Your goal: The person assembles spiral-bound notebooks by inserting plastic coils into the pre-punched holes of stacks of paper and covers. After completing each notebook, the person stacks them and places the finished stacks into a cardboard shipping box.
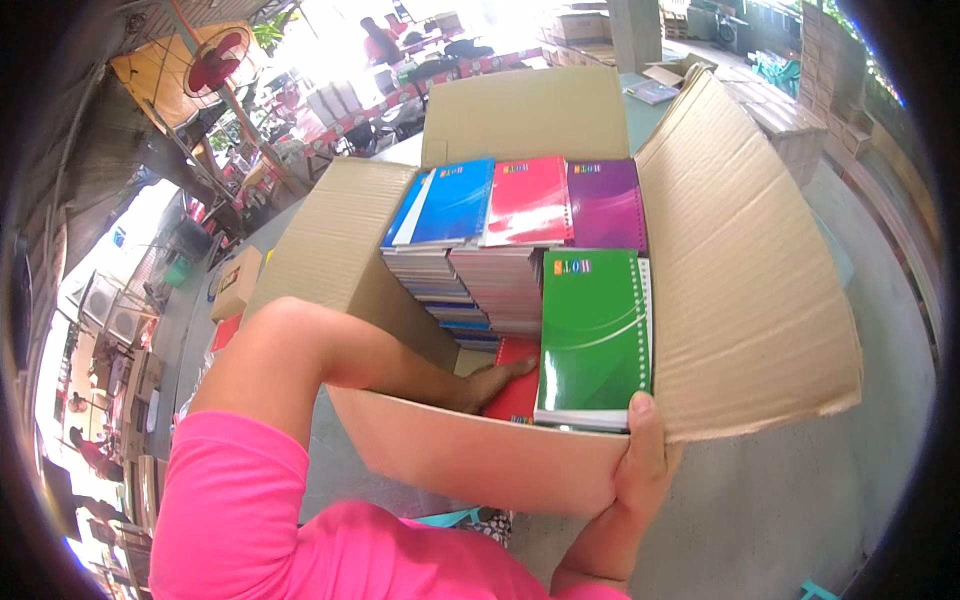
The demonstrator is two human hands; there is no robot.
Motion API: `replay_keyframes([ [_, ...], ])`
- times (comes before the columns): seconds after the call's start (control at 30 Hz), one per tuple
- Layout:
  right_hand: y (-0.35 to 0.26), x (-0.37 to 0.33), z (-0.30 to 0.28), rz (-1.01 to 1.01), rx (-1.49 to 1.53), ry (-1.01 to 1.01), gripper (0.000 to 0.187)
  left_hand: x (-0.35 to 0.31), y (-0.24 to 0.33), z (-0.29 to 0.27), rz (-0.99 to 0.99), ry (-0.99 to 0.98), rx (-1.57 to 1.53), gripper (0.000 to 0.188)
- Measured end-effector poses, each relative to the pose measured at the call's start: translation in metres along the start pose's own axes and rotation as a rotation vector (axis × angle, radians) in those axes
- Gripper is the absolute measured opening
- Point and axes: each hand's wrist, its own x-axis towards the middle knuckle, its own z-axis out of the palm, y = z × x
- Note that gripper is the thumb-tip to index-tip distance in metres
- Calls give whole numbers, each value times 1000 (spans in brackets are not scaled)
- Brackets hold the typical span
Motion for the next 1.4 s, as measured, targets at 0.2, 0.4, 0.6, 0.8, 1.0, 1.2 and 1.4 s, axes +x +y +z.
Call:
replay_keyframes([
  [0.2, 2, 2, -3, -24, 146, -53, 54, -48, 29, 22, -201, -249, -162, 69],
  [0.4, 4, 2, -5, -6, 148, -58, 46, -8, 7, -1, -264, -407, -183, 86],
  [0.6, 4, 3, -11, 30, 78, -75, 44, -22, 17, -4, -162, -437, -176, 55],
  [0.8, 1, 6, -10, 43, 87, -120, 41, -39, 27, 4, -184, -410, -170, 56],
  [1.0, 6, 10, -13, -31, 27, -164, 41, -41, 26, 7, -163, -336, -143, 56],
  [1.2, 4, 8, -13, 56, 109, -206, 44, -45, 34, 0, -80, -341, 15, 57],
  [1.4, 5, 10, -19, 57, 57, -241, 47, -36, 31, -4, -80, -383, 63, 69],
])
